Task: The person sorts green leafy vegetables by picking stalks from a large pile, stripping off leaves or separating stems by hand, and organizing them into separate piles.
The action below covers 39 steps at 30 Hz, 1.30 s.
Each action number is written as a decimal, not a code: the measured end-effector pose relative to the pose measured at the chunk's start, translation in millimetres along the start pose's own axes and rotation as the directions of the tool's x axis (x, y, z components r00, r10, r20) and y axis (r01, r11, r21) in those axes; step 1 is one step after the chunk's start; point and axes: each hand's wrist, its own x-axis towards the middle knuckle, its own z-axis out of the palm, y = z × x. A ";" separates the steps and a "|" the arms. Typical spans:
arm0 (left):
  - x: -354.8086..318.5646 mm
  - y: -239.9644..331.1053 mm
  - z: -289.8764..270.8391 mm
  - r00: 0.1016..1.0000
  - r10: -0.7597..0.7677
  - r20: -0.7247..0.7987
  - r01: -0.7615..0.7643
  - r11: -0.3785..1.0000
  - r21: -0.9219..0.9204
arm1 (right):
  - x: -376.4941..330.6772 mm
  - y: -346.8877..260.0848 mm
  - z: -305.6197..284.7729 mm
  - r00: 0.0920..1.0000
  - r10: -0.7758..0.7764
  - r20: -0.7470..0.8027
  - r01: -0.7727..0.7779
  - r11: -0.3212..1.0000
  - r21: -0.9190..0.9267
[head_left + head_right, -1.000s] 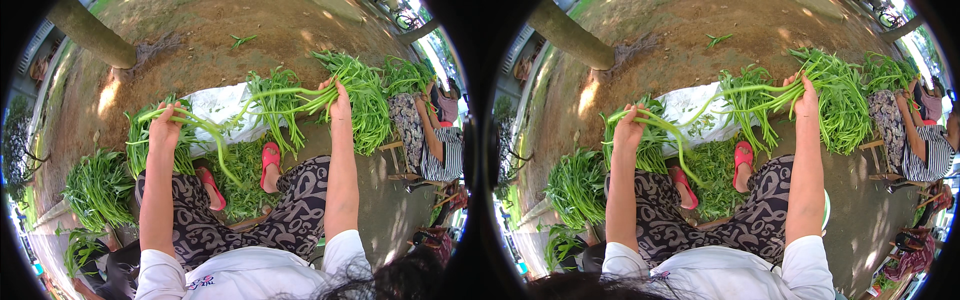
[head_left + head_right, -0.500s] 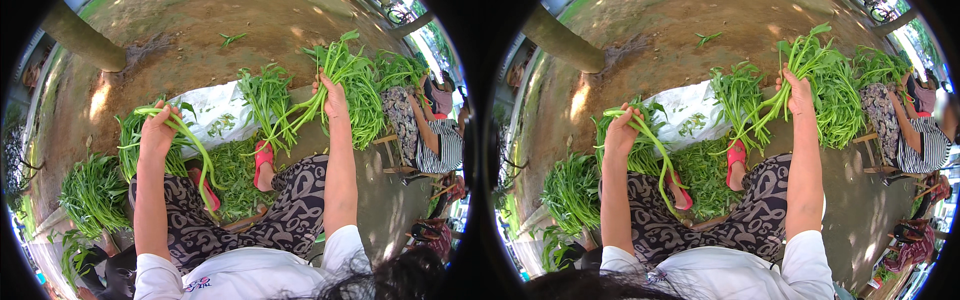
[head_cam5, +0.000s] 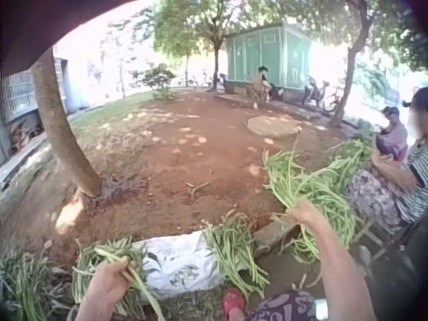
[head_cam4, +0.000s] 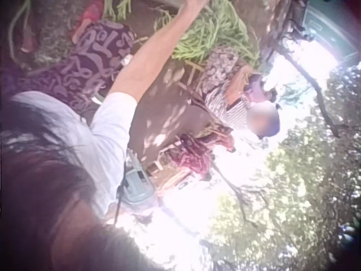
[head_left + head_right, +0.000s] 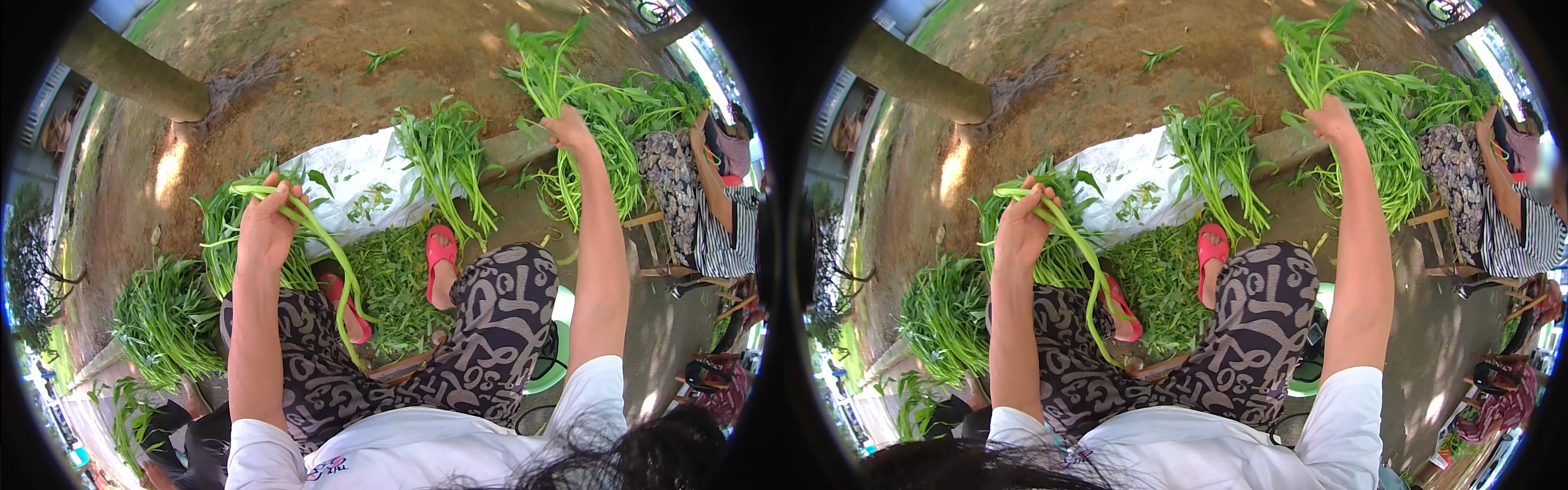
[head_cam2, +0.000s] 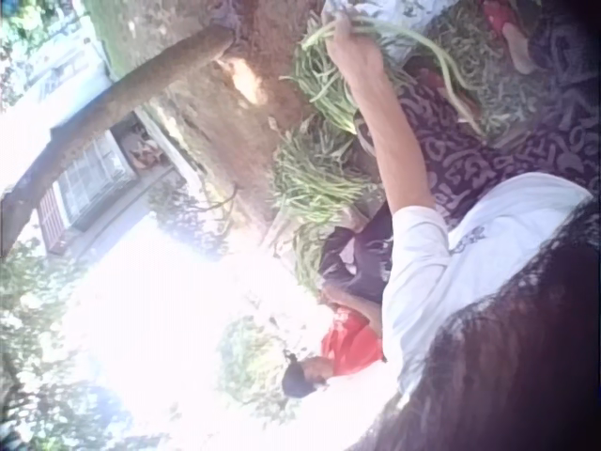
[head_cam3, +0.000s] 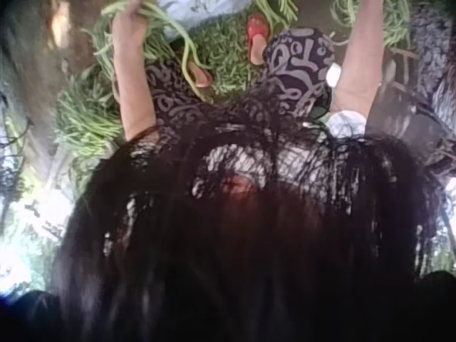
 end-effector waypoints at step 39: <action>-10.2 -10.7 32.8 0.991 -0.129 0.046 0.129 0.992 -0.002 | 30.9 93.8 271.2 0.953 -0.072 0.293 -0.004 0.968 0.252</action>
